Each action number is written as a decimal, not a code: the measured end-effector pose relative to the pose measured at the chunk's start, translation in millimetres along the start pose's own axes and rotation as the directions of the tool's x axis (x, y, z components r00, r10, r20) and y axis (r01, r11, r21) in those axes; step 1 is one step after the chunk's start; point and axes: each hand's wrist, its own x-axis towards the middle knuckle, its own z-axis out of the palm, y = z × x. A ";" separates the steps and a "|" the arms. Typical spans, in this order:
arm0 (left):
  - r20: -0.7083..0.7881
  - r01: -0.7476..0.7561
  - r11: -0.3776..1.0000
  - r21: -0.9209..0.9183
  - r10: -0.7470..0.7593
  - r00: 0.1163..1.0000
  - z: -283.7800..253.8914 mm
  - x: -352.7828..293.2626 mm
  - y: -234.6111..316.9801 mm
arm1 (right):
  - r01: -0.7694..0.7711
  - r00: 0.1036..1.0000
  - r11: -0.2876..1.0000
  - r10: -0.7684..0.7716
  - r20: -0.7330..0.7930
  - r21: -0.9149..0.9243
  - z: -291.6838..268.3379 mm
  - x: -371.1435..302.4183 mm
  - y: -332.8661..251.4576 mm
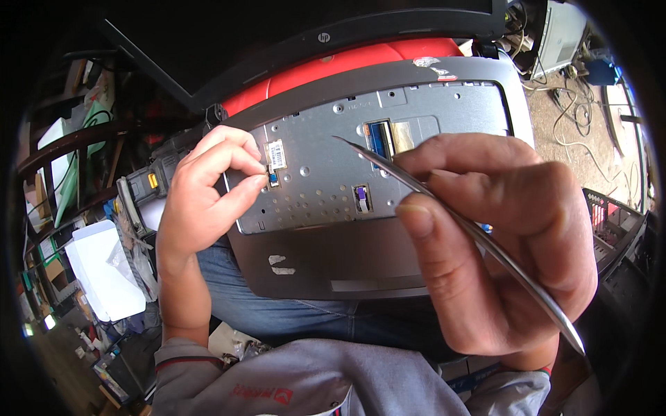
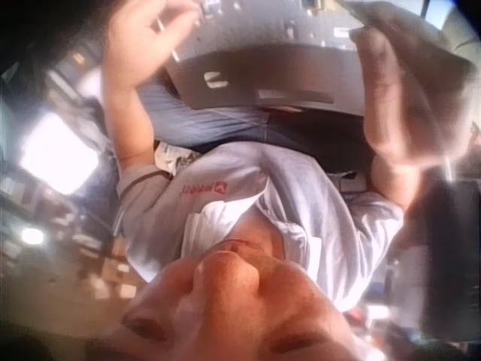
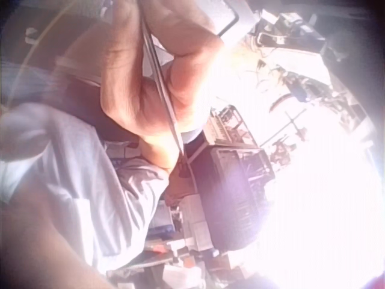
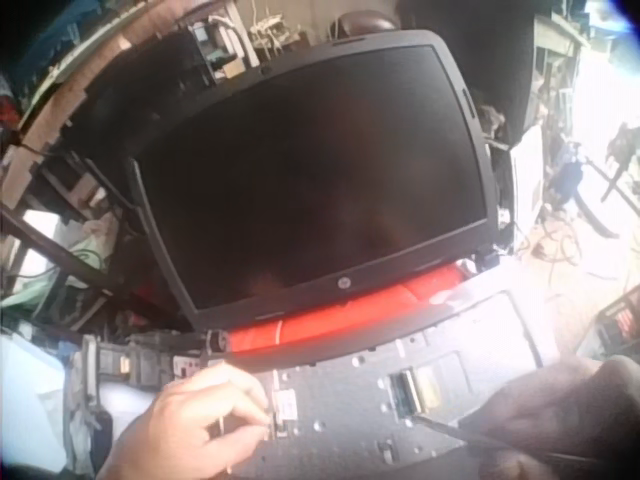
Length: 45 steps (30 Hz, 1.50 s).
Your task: The person works on the underside of a laptop, using tweezers to manipulate a small component and a power drill to remove screws. The person is seated on the floor in a cluttered room.
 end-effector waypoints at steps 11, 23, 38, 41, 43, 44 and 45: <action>-0.004 -0.246 0.908 0.340 0.263 0.965 4.7 -15.6 2.5 | 0.060 0.991 0.993 -0.072 -0.113 -0.104 -11.9 -18.7 -4.4; -0.046 -0.261 0.952 0.159 0.271 0.962 39.7 1.7 36.3 | 0.132 0.991 0.989 -0.134 -0.028 -0.058 3.9 -40.5 27.6; -0.006 -0.193 0.957 0.218 0.199 0.980 61.1 4.4 50.7 | 0.109 0.994 0.994 -0.109 -0.002 0.021 11.1 -41.8 40.7; -0.027 -0.180 0.965 0.191 0.188 0.982 62.6 1.6 47.6 | 0.084 0.996 0.995 -0.084 -0.005 0.052 15.0 -40.7 38.8; -0.042 -0.172 0.969 0.179 0.183 0.982 63.9 1.1 46.6 | 0.100 0.995 0.993 -0.100 0.012 0.056 14.6 -40.0 41.7; -0.039 -0.177 0.968 0.177 0.186 0.982 64.0 1.2 46.9 | 0.101 0.995 0.993 -0.102 0.019 0.058 14.5 -39.9 42.0; -0.037 -0.180 0.968 0.175 0.189 0.981 64.0 1.2 47.1 | 0.102 0.994 0.993 -0.104 0.027 0.060 14.5 -39.4 42.0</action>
